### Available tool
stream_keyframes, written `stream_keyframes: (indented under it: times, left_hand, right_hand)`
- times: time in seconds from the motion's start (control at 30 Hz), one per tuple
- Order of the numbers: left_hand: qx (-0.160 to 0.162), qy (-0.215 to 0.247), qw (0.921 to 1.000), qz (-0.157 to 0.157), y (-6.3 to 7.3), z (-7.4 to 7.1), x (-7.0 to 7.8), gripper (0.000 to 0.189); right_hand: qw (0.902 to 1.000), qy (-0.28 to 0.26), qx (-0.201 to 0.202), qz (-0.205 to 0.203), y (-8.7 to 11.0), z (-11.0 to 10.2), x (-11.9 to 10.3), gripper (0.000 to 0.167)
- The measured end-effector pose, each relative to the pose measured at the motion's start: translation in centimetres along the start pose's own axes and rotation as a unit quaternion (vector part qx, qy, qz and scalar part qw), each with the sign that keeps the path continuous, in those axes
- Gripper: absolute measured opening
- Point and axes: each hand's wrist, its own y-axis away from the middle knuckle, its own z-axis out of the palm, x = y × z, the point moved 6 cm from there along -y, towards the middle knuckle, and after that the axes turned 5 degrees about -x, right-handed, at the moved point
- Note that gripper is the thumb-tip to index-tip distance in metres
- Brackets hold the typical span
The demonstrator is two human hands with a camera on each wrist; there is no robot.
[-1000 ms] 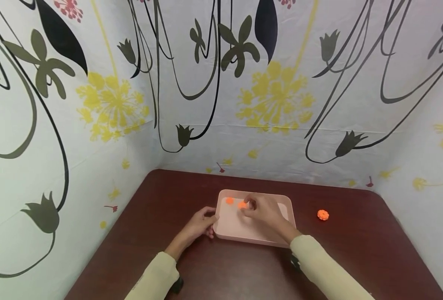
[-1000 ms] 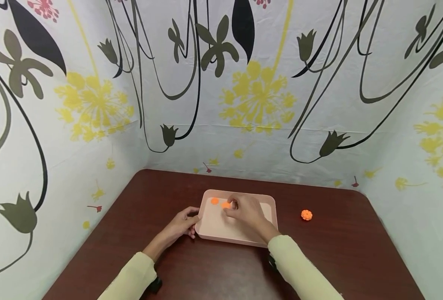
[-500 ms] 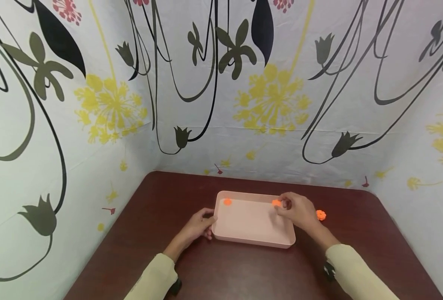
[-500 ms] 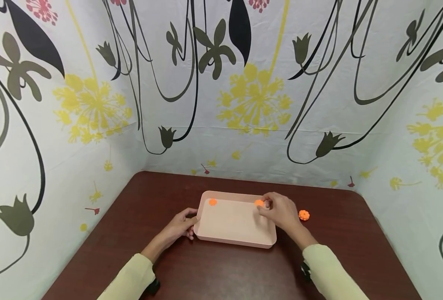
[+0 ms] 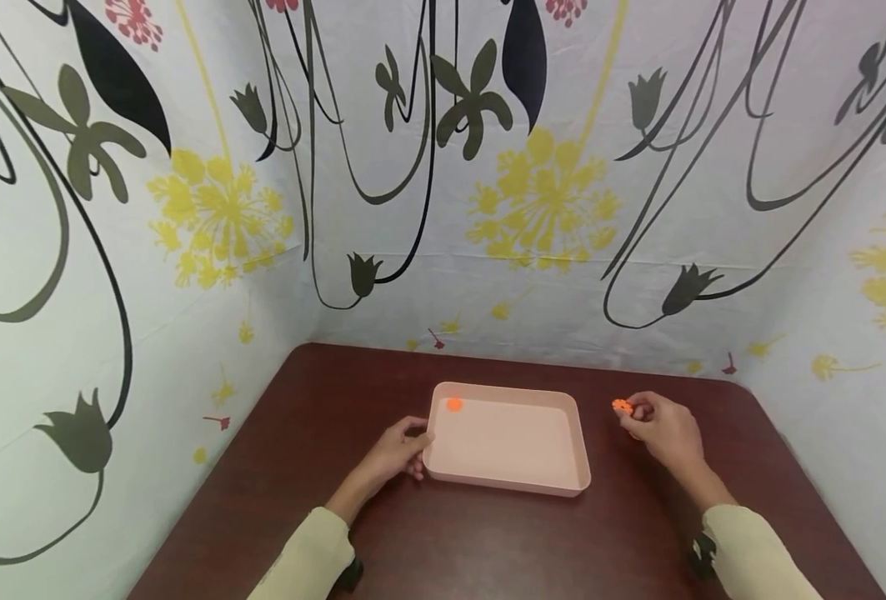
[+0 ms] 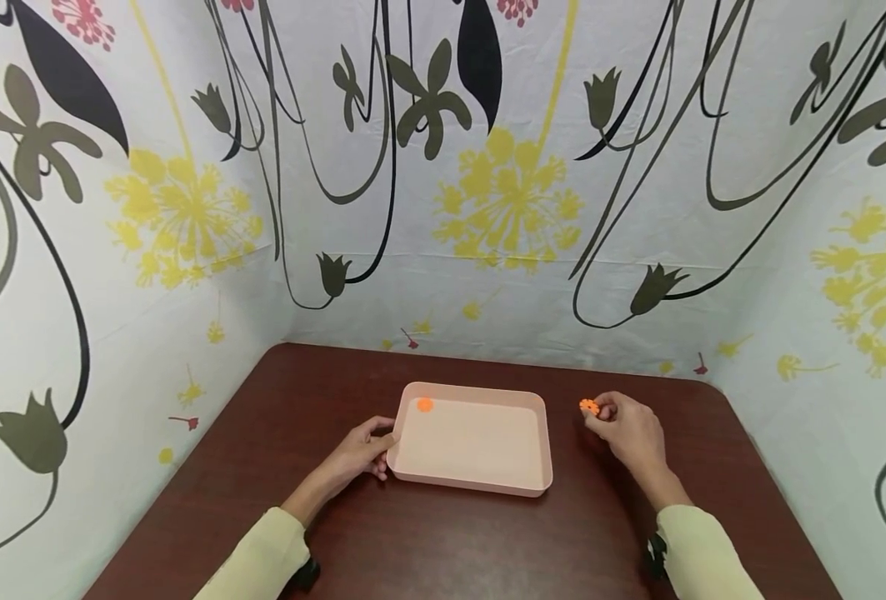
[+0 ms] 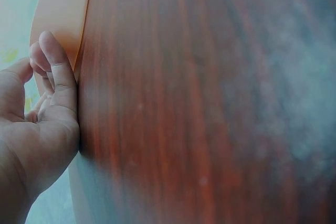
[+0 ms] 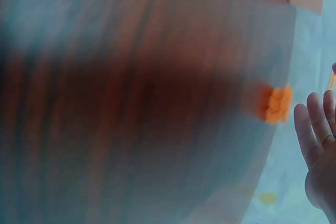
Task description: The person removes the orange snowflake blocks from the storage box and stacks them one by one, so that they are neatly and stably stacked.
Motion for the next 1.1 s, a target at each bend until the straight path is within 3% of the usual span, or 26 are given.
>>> stream_keyframes:
  times: [0.37,1.1]
  left_hand:
    - [-0.001,-0.001,1.0,-0.003,0.0,0.1,0.1,0.054]
    - [-0.003,0.001,1.0,0.001,0.1,0.1,0.0,0.054]
  right_hand:
    - [0.9994,0.017,-0.023,0.019,1.5,-0.1,3.0,0.034]
    - [0.9995,0.009,-0.026,-0.014,2.3,0.2,4.0,0.034]
